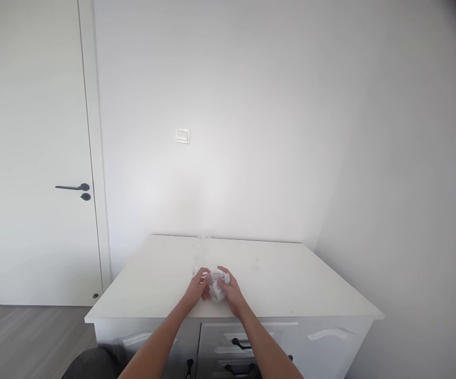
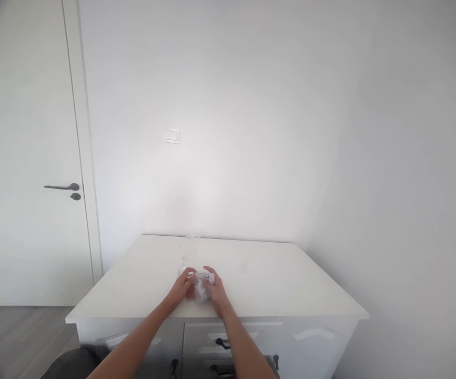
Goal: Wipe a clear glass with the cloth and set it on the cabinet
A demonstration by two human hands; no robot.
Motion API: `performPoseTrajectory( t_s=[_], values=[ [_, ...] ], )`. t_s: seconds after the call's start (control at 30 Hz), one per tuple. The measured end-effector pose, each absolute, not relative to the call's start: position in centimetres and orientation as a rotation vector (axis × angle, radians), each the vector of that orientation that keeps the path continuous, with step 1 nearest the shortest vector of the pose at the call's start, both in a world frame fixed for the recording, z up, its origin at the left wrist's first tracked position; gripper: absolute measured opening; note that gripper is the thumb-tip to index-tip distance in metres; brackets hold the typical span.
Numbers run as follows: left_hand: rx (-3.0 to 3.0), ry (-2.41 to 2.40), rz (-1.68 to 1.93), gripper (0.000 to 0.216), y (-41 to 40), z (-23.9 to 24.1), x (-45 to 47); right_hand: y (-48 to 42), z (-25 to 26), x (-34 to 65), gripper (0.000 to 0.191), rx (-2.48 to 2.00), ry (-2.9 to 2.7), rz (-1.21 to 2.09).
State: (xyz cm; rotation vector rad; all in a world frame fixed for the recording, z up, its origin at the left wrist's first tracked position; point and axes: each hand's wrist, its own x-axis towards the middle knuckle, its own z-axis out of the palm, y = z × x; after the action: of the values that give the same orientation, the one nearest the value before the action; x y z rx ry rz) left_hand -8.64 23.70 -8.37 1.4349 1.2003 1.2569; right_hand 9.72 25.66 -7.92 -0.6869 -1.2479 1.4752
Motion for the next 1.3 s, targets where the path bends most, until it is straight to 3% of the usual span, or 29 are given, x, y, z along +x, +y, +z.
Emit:
performPoseTrajectory(
  t_s=[0.13,0.33,0.6,0.67,0.8,0.9,1.1,1.3],
  values=[
    [1.501,1.181,1.248,0.077,23.7,-8.6,-8.6,26.3,-8.2,10.0,0.062,-0.737,-1.121,1.453],
    [1.474,1.193,1.227,0.055,24.1,-8.8,-8.9,25.1,-7.8,9.5,0.065,-0.671,-1.336,1.453],
    [1.528,1.151,1.270,0.062,23.6,-8.4,-8.4,26.2,-8.5,10.0,0.053,-0.739,-1.192,1.391],
    [1.503,1.180,1.281,0.053,23.7,-8.4,-8.5,25.9,-8.4,10.0,0.056,-0.720,-1.258,1.423],
    [1.453,1.195,1.275,0.065,23.6,-8.3,-8.5,25.1,-8.3,9.8,0.059,-0.693,-1.334,1.445],
    [1.470,1.115,1.211,0.071,22.9,-7.9,-8.3,25.5,-8.5,10.1,0.053,-0.744,-1.176,1.368],
    [1.367,1.112,1.347,0.066,21.8,-6.9,-8.9,27.3,-9.6,10.9,0.062,-0.816,-0.860,1.274],
    [1.307,1.160,1.385,0.068,22.1,-6.8,-9.2,26.9,-9.4,10.6,0.049,-0.781,-0.930,1.326]
  ],
)
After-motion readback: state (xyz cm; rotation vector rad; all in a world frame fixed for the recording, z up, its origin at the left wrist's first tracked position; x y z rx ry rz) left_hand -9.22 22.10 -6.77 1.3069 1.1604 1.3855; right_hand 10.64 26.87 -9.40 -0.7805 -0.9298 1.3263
